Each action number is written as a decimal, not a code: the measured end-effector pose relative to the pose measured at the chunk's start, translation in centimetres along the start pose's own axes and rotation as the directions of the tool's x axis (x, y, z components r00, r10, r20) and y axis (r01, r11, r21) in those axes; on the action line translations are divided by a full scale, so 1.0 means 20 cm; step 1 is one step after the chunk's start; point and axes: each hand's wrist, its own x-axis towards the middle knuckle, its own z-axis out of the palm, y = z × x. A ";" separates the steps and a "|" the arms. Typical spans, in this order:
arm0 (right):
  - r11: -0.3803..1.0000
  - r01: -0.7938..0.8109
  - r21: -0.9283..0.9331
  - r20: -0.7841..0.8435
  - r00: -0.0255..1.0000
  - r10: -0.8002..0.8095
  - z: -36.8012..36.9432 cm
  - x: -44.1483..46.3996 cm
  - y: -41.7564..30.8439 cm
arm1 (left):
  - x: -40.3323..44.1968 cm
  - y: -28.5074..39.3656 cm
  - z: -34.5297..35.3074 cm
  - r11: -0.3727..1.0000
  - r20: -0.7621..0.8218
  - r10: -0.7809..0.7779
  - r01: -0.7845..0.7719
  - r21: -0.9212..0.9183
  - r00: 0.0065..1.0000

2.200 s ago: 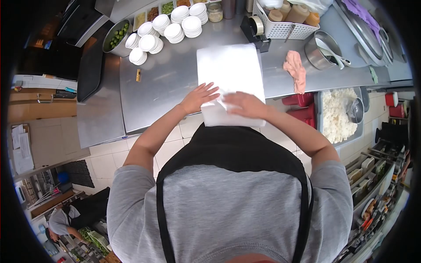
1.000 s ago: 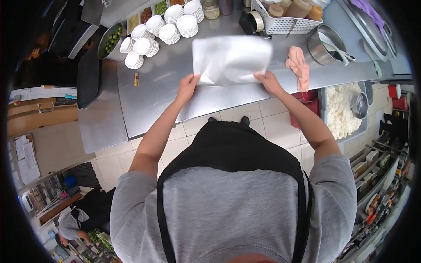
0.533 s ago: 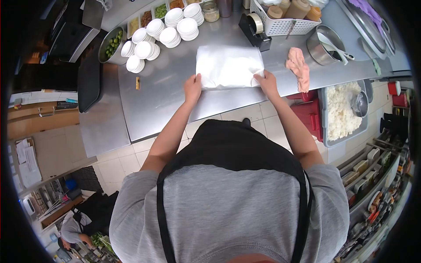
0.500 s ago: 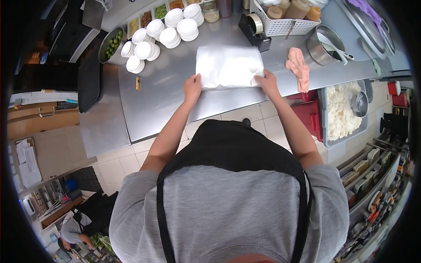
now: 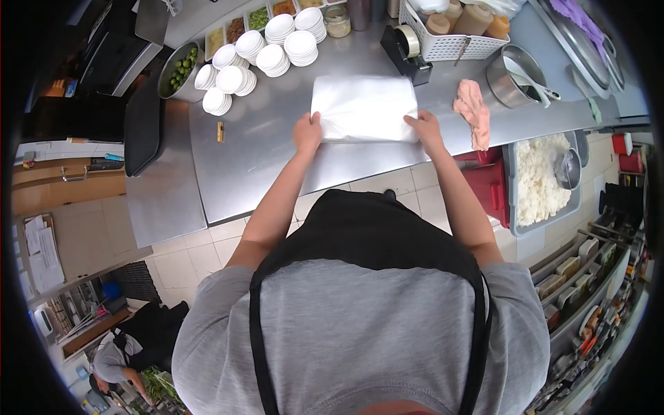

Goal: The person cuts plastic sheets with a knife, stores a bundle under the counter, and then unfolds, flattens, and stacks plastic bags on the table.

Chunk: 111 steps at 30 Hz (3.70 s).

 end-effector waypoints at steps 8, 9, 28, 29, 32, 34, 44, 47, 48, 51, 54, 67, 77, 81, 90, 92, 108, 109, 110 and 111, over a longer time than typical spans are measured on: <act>0.983 0.080 -0.168 -0.080 0.992 -0.094 -0.01 -0.03 0.02 | -0.06 0.05 -0.06 0.991 0.033 0.057 -0.060 0.118 0.998; 0.941 0.125 -0.314 -0.080 0.984 -0.157 -0.02 -0.05 0.01 | -0.08 0.05 -0.08 0.991 0.030 0.058 -0.062 0.118 0.998; 0.284 0.492 -0.823 0.325 0.818 -0.475 0.60 -0.06 -0.18 | -0.01 0.23 0.16 0.826 0.186 0.471 -0.505 0.249 0.862; 0.330 0.470 -0.819 0.266 0.819 -0.508 0.61 -0.04 -0.17 | 0.00 0.22 0.16 0.819 0.166 0.469 -0.498 0.285 0.867; 0.346 0.440 -0.829 0.265 0.853 -0.450 0.55 -0.07 -0.25 | -0.01 0.22 0.14 0.812 0.153 0.444 -0.469 0.347 0.883; 0.352 0.452 -0.820 0.255 0.838 -0.482 0.51 -0.04 -0.21 | -0.02 0.21 0.15 0.812 0.158 0.432 -0.459 0.360 0.888; 0.289 0.346 -0.893 0.197 0.875 -0.442 0.38 0.02 -0.13 | 0.00 0.10 0.04 0.794 0.096 0.396 -0.392 0.465 0.913; 0.325 0.334 -0.885 0.154 0.868 -0.473 0.30 0.06 -0.10 | 0.03 0.02 0.07 0.812 0.005 0.427 -0.386 0.439 0.904; 0.346 0.327 -0.879 0.124 0.859 -0.496 0.28 0.07 -0.10 | 0.03 0.01 0.05 0.815 -0.065 0.459 -0.391 0.427 0.886; 0.355 0.348 -0.868 0.110 0.831 -0.545 0.22 0.03 -0.11 | 0.04 -0.01 0.00 0.842 -0.017 0.388 -0.347 0.413 0.922; 0.454 0.358 -0.816 0.080 0.848 -0.524 0.19 -0.07 -0.15 | -0.05 0.05 -0.14 0.989 0.029 0.108 -0.110 0.099 0.994; 0.528 0.442 -0.725 0.099 0.826 -0.556 0.17 -0.15 -0.09 | -0.03 -0.03 -0.15 0.283 0.775 0.065 0.734 -0.618 0.628; 0.472 0.468 -0.747 0.217 0.843 -0.492 0.22 -0.12 -0.05 | -0.22 -0.32 -0.60 0.371 0.565 0.080 0.502 -0.781 0.821; 0.254 0.474 -0.843 0.279 0.789 -0.547 0.39 -0.07 -0.03 | -0.52 -0.42 -1.32 0.672 0.162 -0.378 0.390 -0.629 0.912; 0.401 0.890 -0.214 0.891 0.347 -0.294 1.68 -0.69 -0.07 | -1.29 -0.92 -2.20 0.717 -0.580 -0.634 0.107 -0.689 0.512; 0.329 0.918 0.220 0.975 -0.197 -0.104 1.81 -1.02 -0.15 | -1.46 -1.05 -2.27 0.687 -0.577 -0.667 0.090 -0.721 0.472; -0.047 0.969 -0.244 0.828 0.183 -0.531 2.07 -0.25 -0.47 | -1.29 -1.08 -2.16 0.581 -0.446 -0.700 0.083 -0.809 0.557; -0.050 0.967 -0.251 0.825 0.187 -0.533 2.02 -0.25 -0.45 | -1.17 -1.03 -2.14 0.544 -0.407 -0.693 0.062 -0.837 0.595; -0.011 0.950 -0.311 0.811 0.260 -0.524 1.97 -0.24 -0.43 | -1.05 -0.95 -2.12 0.521 -0.391 -0.659 0.015 -0.853 0.643; 0.028 0.927 -0.373 0.792 0.334 -0.512 1.90 -0.23 -0.42 | -0.93 -0.95 -2.11 0.485 -0.360 -0.627 -0.015 -0.874 0.691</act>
